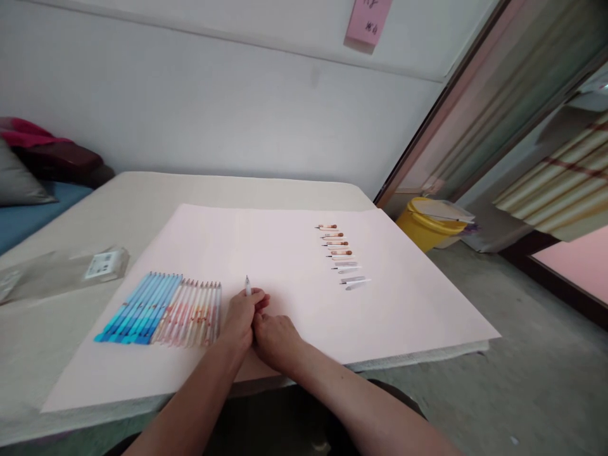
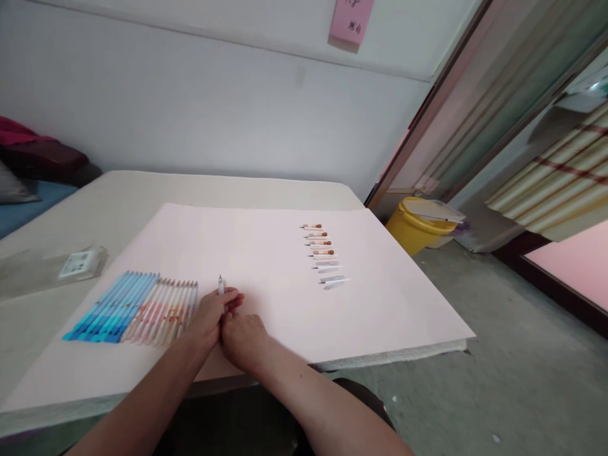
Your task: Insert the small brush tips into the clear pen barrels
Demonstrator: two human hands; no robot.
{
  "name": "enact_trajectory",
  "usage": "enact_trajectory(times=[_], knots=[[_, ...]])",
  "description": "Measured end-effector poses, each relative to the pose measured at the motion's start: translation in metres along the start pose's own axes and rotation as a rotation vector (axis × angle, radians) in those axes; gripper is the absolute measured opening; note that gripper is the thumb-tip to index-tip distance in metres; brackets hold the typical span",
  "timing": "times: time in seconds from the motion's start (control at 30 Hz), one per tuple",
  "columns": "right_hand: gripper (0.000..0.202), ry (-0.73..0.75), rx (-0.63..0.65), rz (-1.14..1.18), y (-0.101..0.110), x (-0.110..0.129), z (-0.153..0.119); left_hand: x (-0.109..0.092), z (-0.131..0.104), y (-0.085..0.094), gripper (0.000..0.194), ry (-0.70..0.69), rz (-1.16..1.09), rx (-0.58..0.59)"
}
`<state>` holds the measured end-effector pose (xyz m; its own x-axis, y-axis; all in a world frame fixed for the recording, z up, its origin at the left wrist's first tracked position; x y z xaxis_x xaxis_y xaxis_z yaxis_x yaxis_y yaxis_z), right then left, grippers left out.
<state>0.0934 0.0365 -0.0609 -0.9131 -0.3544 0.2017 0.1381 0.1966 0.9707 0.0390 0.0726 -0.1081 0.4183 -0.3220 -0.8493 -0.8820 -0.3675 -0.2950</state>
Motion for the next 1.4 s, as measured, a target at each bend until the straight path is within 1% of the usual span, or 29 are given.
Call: enact_trajectory(times=[0.23, 0.57, 0.8, 0.93, 1.17, 1.3, 1.4], knots=[[0.021, 0.008, -0.017, -0.012, -0.0003, 0.0, -0.0001, 0.0006, 0.0004, -0.0002, 0.016, -0.003, 0.002, 0.004], [0.023, 0.01, -0.01, -0.004, -0.0003, 0.0005, -0.0001, -0.0022, -0.0022, -0.001, 0.015, -0.003, -0.008, 0.003], [0.022, 0.014, -0.011, -0.011, 0.0017, 0.0015, -0.0006, 0.0, -0.0002, -0.0006, 0.019, 0.006, -0.009, -0.001], [0.022, 0.015, 0.006, -0.025, -0.0005, 0.0015, -0.0005, 0.0006, -0.0006, -0.0001, 0.02, 0.007, 0.004, 0.002], [0.023, 0.013, 0.016, -0.017, -0.0005, 0.0014, 0.0, 0.0003, 0.0015, 0.0001, 0.016, -0.02, 0.016, 0.005], [0.021, 0.014, -0.005, -0.015, 0.0011, 0.0017, 0.0001, 0.0004, 0.0002, -0.0012, 0.014, 0.0, 0.012, 0.005], [0.022, 0.016, 0.006, -0.012, -0.0003, 0.0022, -0.0001, -0.0004, -0.0008, -0.0008, 0.014, 0.003, 0.014, -0.001]])
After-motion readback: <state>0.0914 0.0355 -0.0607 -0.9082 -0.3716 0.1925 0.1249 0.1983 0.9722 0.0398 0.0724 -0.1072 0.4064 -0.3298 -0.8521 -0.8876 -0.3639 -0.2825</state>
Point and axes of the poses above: each hand's wrist, its own z-axis towards the middle knuckle, its own y-axis out of the back of the hand, x = y × z, the point moved 9 cm from there along z, towards the middle knuckle, and after that the axes turned 9 degrees about -y, right-handed, at the moved point
